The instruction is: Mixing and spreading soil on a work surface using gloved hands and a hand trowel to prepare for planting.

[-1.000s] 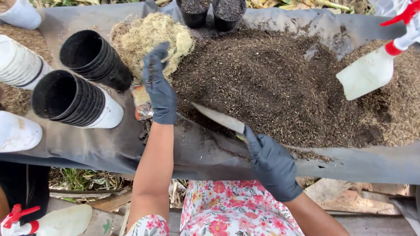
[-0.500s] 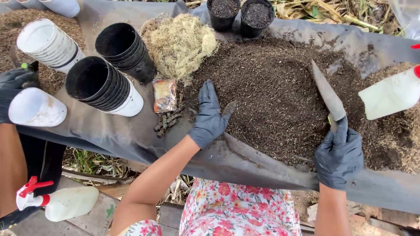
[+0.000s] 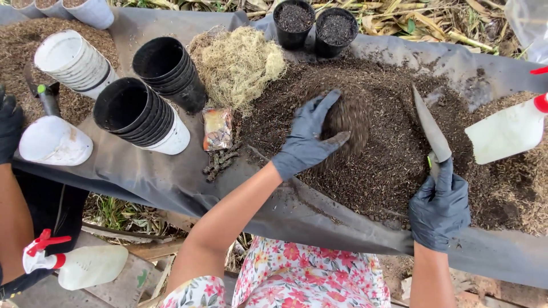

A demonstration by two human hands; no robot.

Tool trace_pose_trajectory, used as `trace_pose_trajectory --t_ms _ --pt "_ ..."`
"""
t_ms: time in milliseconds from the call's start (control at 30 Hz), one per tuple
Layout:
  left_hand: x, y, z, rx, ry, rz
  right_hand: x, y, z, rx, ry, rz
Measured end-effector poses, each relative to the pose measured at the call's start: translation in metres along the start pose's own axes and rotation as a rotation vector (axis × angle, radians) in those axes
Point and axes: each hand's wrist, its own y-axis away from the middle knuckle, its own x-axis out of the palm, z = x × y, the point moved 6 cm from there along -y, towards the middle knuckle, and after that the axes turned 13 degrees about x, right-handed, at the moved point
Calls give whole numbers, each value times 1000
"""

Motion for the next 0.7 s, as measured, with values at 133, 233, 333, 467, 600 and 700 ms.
trace_pose_trajectory --t_ms 133,233,333,467,600,700 --pt "-43 7 26 -99 -202 -58 3 4 -5 7 -92 18" --pt "-37 23 96 -88 -450 -267 4 3 -2 11 -4 30" --pt "-15 19 129 -72 -616 -180 -6 -3 4 23 -53 14" --pt "3 6 144 -175 -395 -204 -2 1 0 24 -51 47" --pt "-15 -14 127 -59 -249 -378 -1 0 -1 29 -89 81" --pt "-17 -15 138 -91 -138 -332 5 3 -4 36 -79 68"
